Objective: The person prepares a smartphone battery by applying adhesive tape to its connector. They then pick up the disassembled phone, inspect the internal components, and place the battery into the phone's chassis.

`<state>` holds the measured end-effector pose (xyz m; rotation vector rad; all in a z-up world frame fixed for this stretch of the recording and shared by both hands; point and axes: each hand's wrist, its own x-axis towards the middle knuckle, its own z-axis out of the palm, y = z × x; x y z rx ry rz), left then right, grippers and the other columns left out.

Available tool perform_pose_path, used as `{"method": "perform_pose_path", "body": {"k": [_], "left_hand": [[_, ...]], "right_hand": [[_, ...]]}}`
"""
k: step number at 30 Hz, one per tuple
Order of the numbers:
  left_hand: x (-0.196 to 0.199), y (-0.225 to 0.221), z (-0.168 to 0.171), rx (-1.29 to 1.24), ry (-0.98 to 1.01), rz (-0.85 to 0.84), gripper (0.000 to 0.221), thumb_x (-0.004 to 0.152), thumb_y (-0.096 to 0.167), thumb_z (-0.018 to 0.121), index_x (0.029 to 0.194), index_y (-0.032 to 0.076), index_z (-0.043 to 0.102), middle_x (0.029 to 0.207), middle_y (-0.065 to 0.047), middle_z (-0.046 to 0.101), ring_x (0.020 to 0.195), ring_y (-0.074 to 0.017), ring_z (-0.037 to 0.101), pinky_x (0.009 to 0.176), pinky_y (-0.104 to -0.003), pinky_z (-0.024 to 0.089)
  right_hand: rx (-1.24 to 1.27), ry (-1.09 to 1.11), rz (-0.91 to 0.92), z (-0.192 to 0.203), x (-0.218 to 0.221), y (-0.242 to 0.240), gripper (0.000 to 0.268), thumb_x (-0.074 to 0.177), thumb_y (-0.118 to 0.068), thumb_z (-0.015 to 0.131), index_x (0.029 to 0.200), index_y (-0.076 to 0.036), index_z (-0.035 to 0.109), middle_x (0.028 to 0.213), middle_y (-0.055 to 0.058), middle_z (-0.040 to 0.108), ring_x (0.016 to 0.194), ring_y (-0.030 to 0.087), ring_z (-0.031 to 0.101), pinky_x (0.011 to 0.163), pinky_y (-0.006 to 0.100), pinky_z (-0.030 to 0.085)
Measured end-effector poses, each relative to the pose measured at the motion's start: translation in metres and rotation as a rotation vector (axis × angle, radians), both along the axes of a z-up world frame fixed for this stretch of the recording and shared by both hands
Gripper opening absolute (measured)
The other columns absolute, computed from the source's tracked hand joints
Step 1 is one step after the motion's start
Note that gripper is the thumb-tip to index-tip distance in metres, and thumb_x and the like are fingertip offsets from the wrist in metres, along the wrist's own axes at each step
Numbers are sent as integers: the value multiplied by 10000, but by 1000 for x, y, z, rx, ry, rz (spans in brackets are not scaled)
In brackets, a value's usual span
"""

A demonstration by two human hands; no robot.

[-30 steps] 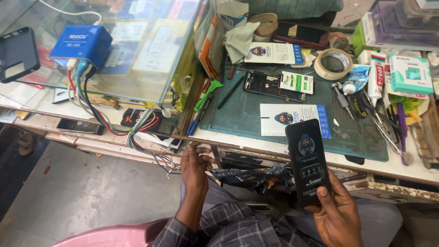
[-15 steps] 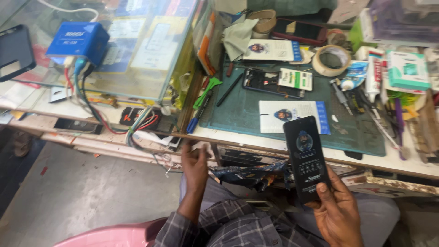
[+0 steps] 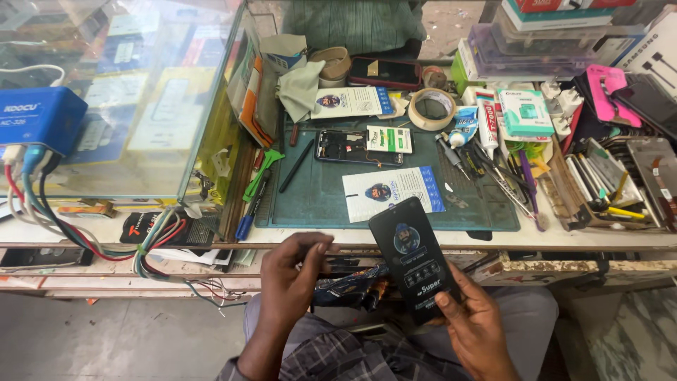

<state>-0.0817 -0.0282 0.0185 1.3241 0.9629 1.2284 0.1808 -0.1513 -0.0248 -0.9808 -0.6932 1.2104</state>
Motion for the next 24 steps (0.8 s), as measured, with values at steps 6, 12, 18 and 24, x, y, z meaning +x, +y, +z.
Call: {"method": "perform_pose_path", "body": {"k": [6,12,18,24], "left_hand": [[14,10,8,139,-80,-48,143,1033,119,619,975,-9,644,819,-36,678,697,-74,621,636,-228,523],[15,19,0,70,71,-40,366,1083,252,537,799,21,544,640,-34,526,551,-99,533,524,-255,459],[18,13,49,415,231,-234,295,969,229,672,1149,-4,687,1096,-107,745,979,-171,699,775,-291,543],[28,12,62,93,100,-519,356,980,195,658,1275,-2,691,1144,-111,790,1057,-158,736,926,-328,599]], "right_hand": [[22,-143,-31,-3,6,-5,620,934,-63,657,1518,27,473,1251,153,713,1015,168,704,814,311,624],[-9,-304,-47,-3,6,-8,601,911,-99,670,1478,18,507,1228,178,739,971,190,749,764,340,660],[160,-624,-48,7,7,-14,533,934,-106,697,1429,33,558,1313,205,720,1098,200,722,856,293,598],[169,-1002,-93,24,8,-14,501,855,-120,770,1339,-60,652,1136,172,796,912,174,812,663,276,622]]}}
